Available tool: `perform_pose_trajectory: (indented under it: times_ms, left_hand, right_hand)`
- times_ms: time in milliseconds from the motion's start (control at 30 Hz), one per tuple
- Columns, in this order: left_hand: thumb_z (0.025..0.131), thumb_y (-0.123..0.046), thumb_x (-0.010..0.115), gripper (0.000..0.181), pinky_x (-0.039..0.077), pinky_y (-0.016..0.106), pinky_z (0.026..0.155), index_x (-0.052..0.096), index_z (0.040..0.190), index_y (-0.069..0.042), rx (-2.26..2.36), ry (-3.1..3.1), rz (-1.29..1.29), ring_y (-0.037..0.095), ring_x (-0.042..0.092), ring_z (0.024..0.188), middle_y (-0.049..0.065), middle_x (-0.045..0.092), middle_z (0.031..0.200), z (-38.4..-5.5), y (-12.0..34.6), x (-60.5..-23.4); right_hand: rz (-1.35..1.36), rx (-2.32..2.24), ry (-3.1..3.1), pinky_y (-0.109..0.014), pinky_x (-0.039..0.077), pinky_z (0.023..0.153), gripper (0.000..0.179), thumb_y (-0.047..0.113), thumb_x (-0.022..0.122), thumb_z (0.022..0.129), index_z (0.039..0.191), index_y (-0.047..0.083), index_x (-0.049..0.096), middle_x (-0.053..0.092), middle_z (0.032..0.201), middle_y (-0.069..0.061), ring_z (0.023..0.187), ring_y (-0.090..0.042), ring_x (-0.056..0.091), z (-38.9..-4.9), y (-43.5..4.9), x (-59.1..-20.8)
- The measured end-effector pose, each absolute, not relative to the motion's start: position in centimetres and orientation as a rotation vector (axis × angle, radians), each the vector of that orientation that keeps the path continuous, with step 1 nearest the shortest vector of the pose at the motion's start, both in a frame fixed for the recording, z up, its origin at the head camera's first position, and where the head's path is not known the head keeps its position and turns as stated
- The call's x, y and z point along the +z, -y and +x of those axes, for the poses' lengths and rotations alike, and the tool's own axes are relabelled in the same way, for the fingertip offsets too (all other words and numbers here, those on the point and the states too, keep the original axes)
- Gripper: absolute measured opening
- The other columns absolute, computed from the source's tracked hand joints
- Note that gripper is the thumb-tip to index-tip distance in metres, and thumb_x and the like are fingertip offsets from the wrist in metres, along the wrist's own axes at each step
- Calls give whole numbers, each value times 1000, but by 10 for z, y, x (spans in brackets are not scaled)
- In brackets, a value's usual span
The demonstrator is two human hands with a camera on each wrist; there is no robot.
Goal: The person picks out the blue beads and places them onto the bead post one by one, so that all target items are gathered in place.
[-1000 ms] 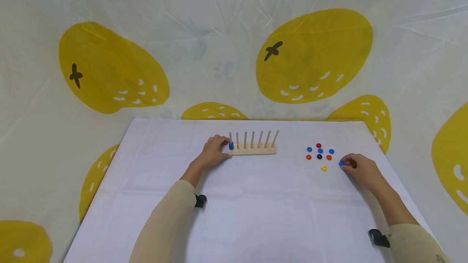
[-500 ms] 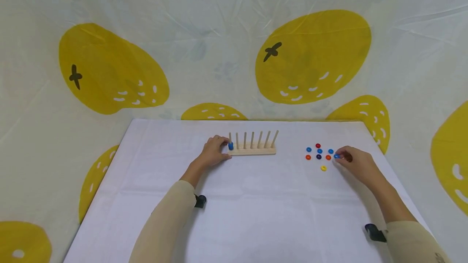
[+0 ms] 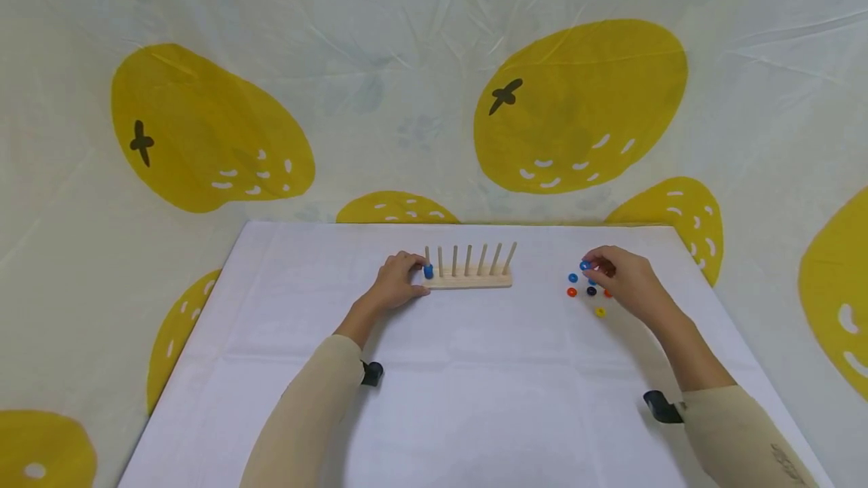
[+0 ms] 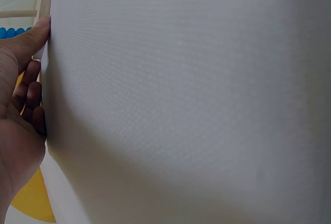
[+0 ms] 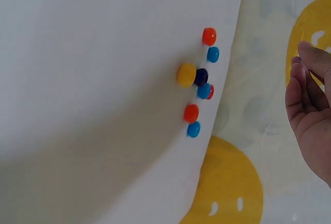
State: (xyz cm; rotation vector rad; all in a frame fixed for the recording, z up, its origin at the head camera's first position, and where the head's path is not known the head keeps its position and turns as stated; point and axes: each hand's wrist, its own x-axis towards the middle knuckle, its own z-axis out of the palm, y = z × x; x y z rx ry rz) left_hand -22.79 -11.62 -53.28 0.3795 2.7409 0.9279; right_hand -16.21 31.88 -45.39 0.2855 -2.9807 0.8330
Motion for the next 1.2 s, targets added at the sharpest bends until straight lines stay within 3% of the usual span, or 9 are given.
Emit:
perform_pose_trajectory:
  times_ms: [433, 767, 1200]
  left_hand:
    - [87, -27, 85, 57, 37, 47, 116, 62, 137, -14, 922, -2759, 411, 29, 49, 128, 9, 59, 133, -228, 117, -531]
    - [87, -27, 85, 58, 36, 48, 117, 61, 138, -13, 893, -2763, 399, 29, 49, 129, 9, 59, 134, -228, 115, -529]
    - [87, -26, 85, 56, 38, 47, 114, 62, 136, -13, 905, -2754, 395, 29, 48, 126, 9, 59, 132, -228, 116, -533]
  right_hand:
    - [497, 896, 2797, -12, 48, 75, 22, 13, 75, 95, 116, 7, 72, 72, 101, -7, 89, -21, 61, -190, -256, -422]
    - [668, 1019, 2690, -36, 56, 77, 21, 11, 78, 92, 112, 6, 75, 73, 101, -7, 86, -19, 64, -206, -208, -420]
    - [763, 1073, 2755, -39, 58, 83, 21, 12, 78, 93, 113, 9, 74, 74, 106, -5, 92, -21, 65, -212, -160, -419]
